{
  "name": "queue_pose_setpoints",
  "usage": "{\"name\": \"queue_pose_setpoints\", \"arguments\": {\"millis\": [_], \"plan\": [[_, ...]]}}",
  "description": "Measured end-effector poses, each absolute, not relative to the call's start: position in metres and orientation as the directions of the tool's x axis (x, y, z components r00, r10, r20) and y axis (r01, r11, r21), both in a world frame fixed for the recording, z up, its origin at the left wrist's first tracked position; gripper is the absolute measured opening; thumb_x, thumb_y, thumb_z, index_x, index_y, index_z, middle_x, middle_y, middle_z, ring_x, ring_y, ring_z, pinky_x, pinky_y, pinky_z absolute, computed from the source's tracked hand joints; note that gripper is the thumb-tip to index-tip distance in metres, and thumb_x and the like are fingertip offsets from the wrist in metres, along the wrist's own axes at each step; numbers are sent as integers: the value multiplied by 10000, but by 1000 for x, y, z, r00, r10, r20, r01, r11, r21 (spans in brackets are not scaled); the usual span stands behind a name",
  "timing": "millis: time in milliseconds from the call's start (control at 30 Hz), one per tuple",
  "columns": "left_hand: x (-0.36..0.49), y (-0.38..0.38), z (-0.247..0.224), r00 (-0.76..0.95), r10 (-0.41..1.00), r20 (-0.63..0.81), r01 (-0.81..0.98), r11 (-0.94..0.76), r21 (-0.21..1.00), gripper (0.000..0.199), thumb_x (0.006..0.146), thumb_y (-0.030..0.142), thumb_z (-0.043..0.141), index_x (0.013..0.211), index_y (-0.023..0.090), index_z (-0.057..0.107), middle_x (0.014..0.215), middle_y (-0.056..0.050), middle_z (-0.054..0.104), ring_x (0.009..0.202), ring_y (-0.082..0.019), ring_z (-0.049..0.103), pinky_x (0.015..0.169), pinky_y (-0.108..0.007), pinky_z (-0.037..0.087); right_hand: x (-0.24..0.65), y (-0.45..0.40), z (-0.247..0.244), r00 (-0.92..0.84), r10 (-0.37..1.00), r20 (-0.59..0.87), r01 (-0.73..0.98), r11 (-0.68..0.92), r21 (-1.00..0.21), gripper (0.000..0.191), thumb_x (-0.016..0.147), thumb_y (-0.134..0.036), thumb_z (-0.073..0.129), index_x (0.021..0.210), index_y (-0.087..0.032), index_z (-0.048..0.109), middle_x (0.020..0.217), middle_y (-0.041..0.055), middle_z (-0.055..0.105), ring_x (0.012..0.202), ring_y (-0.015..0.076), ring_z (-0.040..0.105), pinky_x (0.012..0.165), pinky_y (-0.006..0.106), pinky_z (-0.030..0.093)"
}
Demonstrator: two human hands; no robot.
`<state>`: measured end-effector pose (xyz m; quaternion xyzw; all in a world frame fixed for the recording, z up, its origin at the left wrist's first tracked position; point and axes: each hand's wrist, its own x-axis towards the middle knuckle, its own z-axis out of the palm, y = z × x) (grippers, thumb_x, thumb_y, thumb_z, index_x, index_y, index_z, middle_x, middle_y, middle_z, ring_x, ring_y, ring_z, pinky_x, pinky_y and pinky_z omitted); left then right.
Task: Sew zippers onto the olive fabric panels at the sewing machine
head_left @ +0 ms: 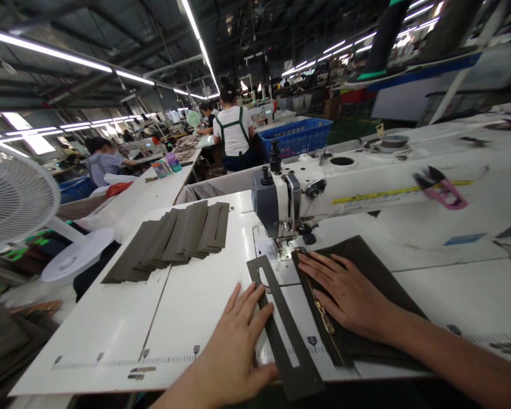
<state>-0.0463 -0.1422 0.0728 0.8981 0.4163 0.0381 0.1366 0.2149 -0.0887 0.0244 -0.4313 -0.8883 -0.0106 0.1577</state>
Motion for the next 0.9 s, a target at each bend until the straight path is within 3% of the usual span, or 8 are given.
{"name": "queue_pose_setpoints", "arguments": {"millis": [100,233,367,567,667,900], "plan": [[-43,-128,67,591,802,90,766,-592,251,518,752,134,569,1259,150,462,1276,-154,474,1217,-299,412,1032,-553,315,216,-86,22,-558,766,319,768,623,-151,437,873,-231,398,1307,-191,434,1391,70,408,1289,234,332,990,488,331],[-45,-106,45,568,767,298,759,-628,171,330,819,84,499,1136,141,571,1269,-147,511,1192,-287,465,961,-485,446,219,-83,12,-534,738,413,742,643,-191,444,907,-188,325,1338,-99,379,1390,130,395,1277,202,358,1020,441,343],[-52,-96,38,583,669,460,722,-687,83,296,891,64,380,1094,128,586,1097,-118,644,1012,-224,613,861,-413,537,215,-90,5,-559,710,427,739,661,-132,410,904,-172,326,1286,-94,454,1356,131,439,1269,213,373,1015,457,356],[-30,-104,56,508,510,694,671,-739,52,273,907,87,449,1142,166,565,1106,-115,639,1074,-212,581,893,-394,518,203,-102,3,-575,671,468,742,668,-46,412,899,-170,343,1279,-65,460,1354,147,435,1264,227,379,1010,463,363],[-8,-101,53,502,496,709,632,-769,90,251,913,110,462,1137,161,565,1089,-106,652,1028,-191,610,896,-358,522,203,-101,2,-587,668,457,737,675,-40,431,892,-173,355,1304,-77,435,1360,151,426,1277,225,357,1015,454,355],[9,-85,30,637,557,533,615,-784,84,272,946,153,366,1024,118,624,1069,-132,656,1006,-220,623,900,-393,517,205,-98,-4,-618,639,457,718,696,-4,523,837,-158,401,1352,-79,362,1372,154,411,1290,228,335,1017,453,347]]}}
